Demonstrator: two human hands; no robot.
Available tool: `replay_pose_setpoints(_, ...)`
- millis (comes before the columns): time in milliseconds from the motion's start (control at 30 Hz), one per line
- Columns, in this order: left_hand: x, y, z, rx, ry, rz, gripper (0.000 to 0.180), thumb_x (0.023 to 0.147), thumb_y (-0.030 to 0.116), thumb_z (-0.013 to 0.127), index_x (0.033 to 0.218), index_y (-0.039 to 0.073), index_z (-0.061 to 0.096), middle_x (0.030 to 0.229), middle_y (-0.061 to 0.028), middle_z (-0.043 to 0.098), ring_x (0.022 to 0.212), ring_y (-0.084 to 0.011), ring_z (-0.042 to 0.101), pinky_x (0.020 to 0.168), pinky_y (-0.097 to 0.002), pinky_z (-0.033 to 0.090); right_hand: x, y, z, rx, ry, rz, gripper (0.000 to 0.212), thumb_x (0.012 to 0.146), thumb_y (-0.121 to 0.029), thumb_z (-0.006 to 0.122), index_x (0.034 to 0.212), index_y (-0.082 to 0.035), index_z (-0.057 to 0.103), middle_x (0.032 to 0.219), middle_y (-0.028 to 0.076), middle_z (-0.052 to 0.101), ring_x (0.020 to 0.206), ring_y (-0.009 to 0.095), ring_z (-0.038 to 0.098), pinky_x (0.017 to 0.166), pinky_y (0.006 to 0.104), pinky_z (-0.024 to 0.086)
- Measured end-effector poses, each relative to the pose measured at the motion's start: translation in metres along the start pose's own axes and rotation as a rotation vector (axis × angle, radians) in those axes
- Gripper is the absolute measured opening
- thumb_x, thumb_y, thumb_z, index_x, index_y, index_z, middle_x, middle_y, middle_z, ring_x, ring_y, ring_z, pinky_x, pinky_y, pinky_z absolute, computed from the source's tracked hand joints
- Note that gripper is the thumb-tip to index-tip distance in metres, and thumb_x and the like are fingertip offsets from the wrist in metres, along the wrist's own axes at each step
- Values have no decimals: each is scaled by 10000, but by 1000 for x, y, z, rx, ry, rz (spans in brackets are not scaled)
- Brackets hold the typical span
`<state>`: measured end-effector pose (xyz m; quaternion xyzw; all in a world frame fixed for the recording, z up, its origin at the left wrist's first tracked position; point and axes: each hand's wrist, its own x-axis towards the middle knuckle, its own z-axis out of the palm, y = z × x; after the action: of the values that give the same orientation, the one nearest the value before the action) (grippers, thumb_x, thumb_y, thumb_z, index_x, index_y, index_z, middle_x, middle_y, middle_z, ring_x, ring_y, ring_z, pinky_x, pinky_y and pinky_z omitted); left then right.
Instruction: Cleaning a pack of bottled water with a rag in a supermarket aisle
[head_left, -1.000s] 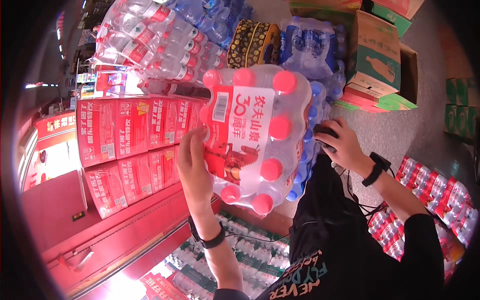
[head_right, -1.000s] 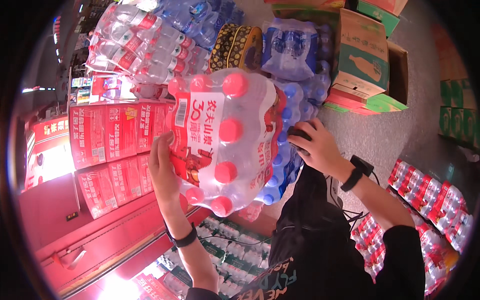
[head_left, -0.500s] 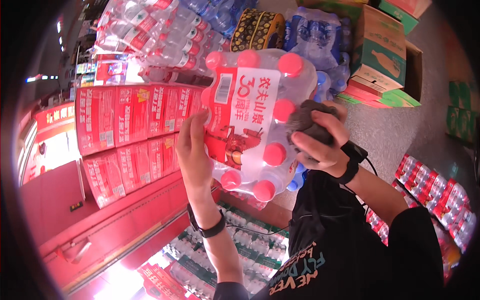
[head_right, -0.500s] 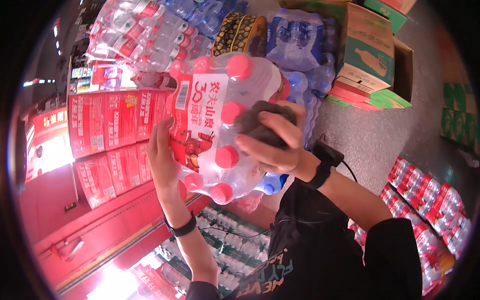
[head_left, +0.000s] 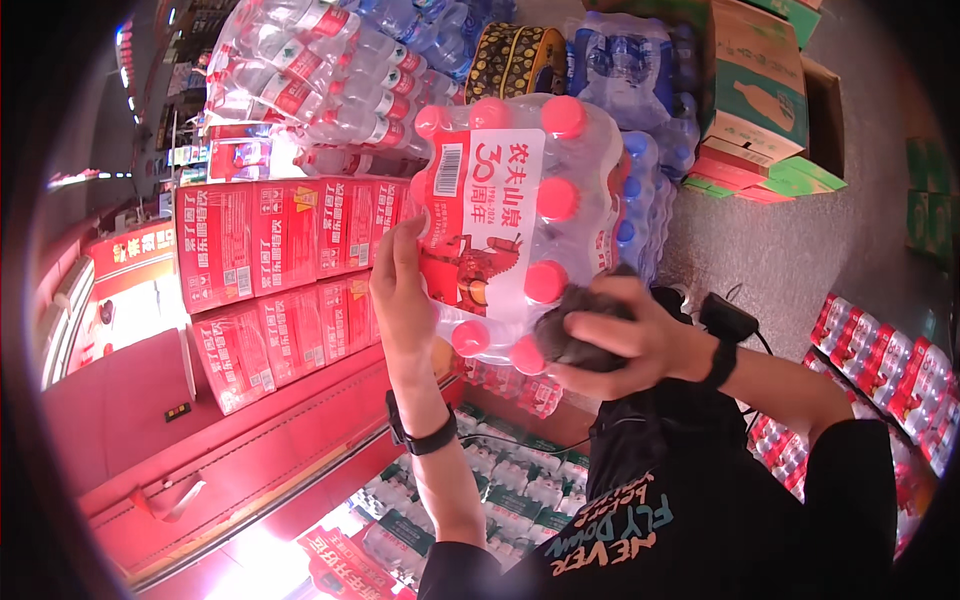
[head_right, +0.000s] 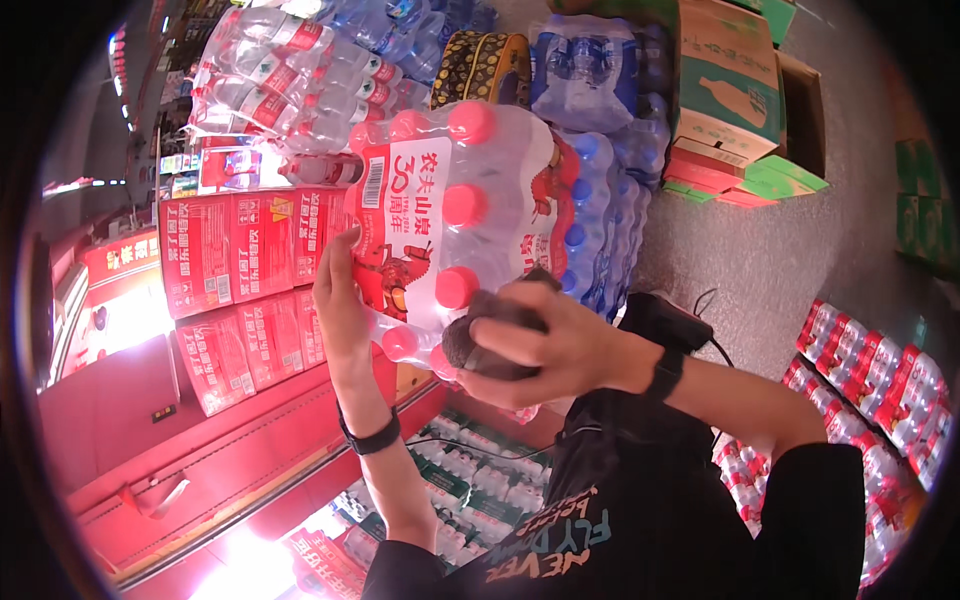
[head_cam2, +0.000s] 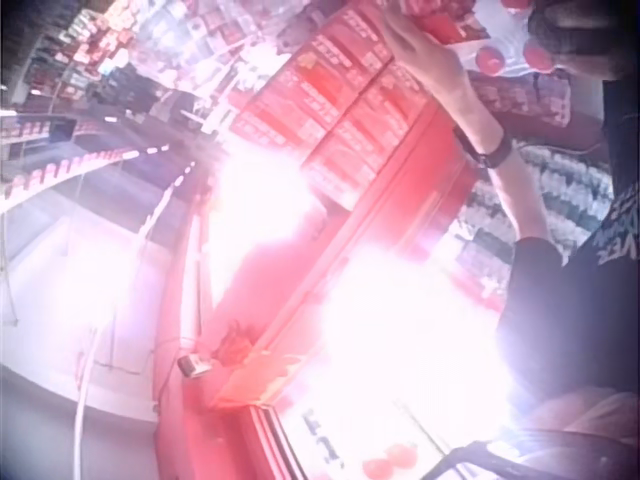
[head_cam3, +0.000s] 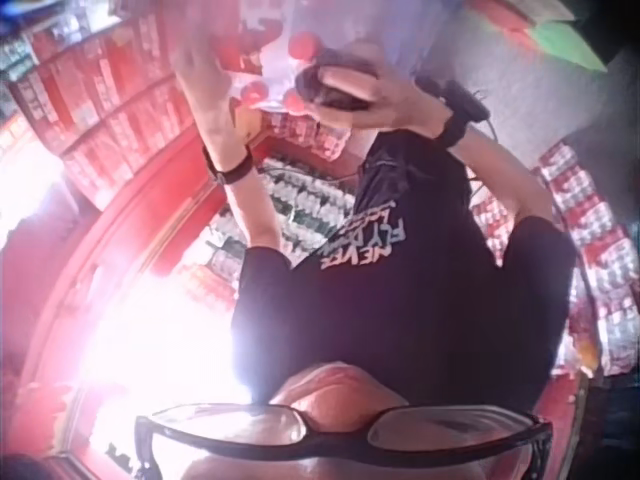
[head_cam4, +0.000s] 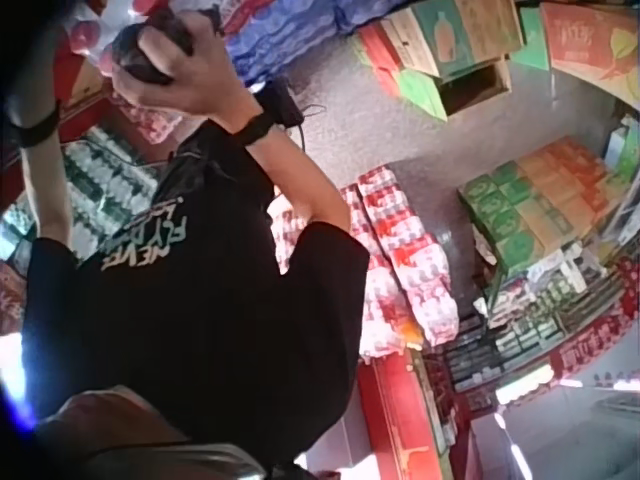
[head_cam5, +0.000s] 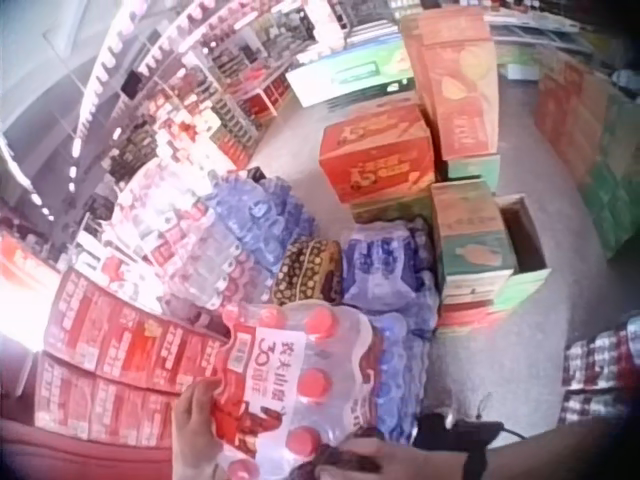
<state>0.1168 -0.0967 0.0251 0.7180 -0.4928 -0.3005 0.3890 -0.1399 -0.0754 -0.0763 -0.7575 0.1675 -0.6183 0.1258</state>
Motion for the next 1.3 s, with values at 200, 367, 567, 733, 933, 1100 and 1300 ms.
replay_pose_setpoints(200,7,12,8,-15,29,-89,412,1131,286,491,1334,-26,669,1293,-124,698,1197,-193,640,1030,-302,481,-122,29,-7,-27,-393,220,569,719,-82,860,1239,-230,682,1262,111,512,1096,423,560,917,528,549)
replay_pose_setpoints(367,0,0,-3,77,37,1,418,1115,312,532,1311,-26,682,1286,-115,701,1177,-191,639,1010,-307,480,-82,29,-35,35,-472,340,556,742,-55,825,1264,-196,695,1320,117,552,1127,412,551,928,522,520)
replay_pose_setpoints(567,-1,14,8,-70,78,-105,417,1104,319,555,1275,-35,693,1236,-114,721,1161,-197,649,1046,-332,460,32,50,-57,-85,-95,261,535,746,-36,803,1260,-155,719,1306,145,572,1154,388,556,978,517,472)
replay_pose_setpoints(733,0,18,2,-9,109,-157,428,1111,330,546,1253,-42,702,1197,-118,737,1156,-204,661,1049,-341,460,94,45,-39,-22,74,237,546,754,-49,793,1285,-156,727,1321,140,582,1172,383,541,1034,523,450)
replay_pose_setpoints(933,4,-1,-3,-70,16,-95,402,1115,295,548,1258,-51,694,1212,-138,735,1156,-214,666,1034,-342,475,130,31,2,81,-30,116,543,742,-137,833,1273,-138,721,1206,50,629,1189,377,560,952,540,490)
replay_pose_setpoints(1100,0,8,-1,-34,-28,-71,402,1121,315,542,1244,-39,687,1155,-120,733,1046,-159,661,933,-313,502,142,23,22,-50,-485,152,415,704,-166,870,1075,-122,690,1172,70,628,1186,369,582,943,524,508)
replay_pose_setpoints(1300,0,2,1,-133,15,-37,370,1127,281,553,1259,-36,690,1084,-70,710,938,-104,597,836,-264,475,156,53,19,-186,-413,203,374,740,-115,801,1087,-128,664,1133,73,623,1101,306,581,913,477,520)
